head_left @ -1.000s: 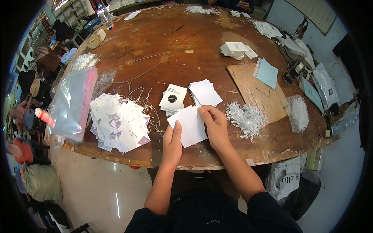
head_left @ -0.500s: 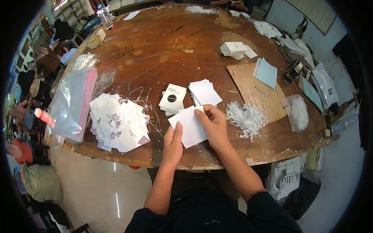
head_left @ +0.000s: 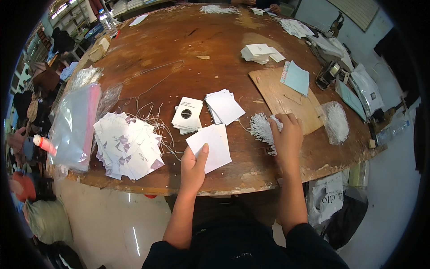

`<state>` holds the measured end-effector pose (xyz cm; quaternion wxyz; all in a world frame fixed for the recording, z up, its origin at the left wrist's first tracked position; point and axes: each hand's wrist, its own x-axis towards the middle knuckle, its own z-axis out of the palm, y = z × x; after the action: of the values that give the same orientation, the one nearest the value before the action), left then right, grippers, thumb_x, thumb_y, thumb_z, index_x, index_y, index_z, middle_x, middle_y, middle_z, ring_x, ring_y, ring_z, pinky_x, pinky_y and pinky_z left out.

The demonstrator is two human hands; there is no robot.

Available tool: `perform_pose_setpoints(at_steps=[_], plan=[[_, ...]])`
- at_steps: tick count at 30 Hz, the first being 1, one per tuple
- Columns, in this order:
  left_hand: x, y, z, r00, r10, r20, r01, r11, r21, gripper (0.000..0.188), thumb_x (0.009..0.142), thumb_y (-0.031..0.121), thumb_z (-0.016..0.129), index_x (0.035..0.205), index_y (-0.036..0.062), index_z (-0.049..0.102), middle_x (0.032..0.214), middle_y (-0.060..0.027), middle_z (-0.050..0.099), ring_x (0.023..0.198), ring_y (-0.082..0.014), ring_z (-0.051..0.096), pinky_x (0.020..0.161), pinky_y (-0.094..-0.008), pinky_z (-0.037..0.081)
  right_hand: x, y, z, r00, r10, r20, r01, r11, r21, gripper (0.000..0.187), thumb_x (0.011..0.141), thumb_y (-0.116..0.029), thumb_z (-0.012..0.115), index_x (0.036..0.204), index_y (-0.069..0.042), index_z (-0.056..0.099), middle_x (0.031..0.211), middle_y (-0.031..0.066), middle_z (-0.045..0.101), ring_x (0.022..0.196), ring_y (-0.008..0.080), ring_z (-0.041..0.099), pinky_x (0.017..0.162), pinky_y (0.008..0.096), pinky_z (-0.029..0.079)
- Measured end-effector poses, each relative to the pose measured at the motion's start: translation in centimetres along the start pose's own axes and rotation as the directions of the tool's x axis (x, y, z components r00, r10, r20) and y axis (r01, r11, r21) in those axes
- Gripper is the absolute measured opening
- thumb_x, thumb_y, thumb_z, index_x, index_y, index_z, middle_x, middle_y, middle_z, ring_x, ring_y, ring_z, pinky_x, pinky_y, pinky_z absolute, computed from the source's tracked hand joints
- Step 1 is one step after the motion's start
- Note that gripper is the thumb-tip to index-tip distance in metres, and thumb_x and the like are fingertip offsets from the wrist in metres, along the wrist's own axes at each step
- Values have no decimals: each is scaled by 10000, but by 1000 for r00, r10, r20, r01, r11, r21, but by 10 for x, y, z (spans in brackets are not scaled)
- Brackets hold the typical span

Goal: The person repeatedly picks up small white paper cards and white plastic fasteners from a wooden table, inserts the fasteners into the cards, and places the assembled units into a growing stack. The person occasionally reaches for more fasteners from a nearby bag.

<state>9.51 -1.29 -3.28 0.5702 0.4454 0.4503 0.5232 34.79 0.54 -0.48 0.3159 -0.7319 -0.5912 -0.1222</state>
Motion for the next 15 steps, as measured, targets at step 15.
perform_pose_setpoints(at_steps=[15], plan=[[-1, -3, -2, 1000, 17, -2, -17, 1000, 7, 384, 1027, 252, 571, 1255, -56, 546, 1147, -98, 657, 1018, -116, 604, 893, -288, 477, 21, 26, -13, 923, 320, 212, -381, 690, 616, 169, 932, -124, 655, 965, 30, 717, 835, 54, 689, 752, 90, 588, 678, 258, 458]])
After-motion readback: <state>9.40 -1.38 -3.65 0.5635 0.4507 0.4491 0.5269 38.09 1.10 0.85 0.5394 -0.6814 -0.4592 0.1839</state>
